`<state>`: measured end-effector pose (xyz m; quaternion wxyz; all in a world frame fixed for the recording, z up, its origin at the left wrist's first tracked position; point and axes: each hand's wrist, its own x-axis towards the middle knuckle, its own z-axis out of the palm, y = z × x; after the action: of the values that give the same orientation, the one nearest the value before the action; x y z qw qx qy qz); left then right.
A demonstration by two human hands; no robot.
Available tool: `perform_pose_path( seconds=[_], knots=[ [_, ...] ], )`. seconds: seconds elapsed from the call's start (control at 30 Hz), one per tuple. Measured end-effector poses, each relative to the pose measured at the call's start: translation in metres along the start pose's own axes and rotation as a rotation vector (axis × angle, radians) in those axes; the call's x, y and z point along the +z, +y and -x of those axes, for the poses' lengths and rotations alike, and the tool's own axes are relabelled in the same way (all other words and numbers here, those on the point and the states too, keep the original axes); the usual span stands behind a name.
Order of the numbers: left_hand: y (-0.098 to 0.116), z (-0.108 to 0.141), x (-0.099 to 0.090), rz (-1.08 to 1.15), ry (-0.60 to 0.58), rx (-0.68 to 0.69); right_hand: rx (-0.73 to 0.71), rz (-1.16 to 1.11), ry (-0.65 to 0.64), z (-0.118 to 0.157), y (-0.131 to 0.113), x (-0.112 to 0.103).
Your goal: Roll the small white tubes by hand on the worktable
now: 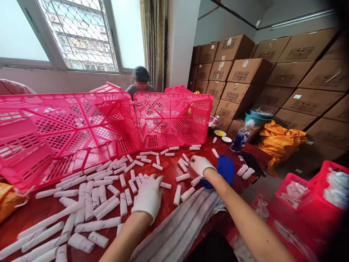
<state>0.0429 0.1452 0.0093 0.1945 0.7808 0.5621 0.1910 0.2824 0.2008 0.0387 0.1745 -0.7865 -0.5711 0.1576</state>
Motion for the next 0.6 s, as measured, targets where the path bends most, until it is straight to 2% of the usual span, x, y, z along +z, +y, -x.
perform_pose_path(
  seconds=[0.1,0.23,0.37,0.5,0.6],
  knots=[
    [0.001,-0.022,0.011,-0.102,-0.043,0.095,0.022,0.090,0.032,-0.030,0.004,0.001],
    [-0.006,-0.026,0.021,-0.069,-0.037,0.081,-0.023,0.138,-0.035,-0.054,0.000,0.028],
    [-0.020,-0.012,0.015,0.096,0.025,-0.014,-0.024,0.156,-0.060,-0.063,-0.002,0.054],
    [-0.031,0.011,0.004,0.458,0.070,-0.218,-0.011,0.175,0.046,-0.072,0.006,0.050],
    [-0.035,0.021,0.001,0.503,0.119,-0.266,0.008,0.184,0.056,-0.083,0.011,0.045]
  ],
)
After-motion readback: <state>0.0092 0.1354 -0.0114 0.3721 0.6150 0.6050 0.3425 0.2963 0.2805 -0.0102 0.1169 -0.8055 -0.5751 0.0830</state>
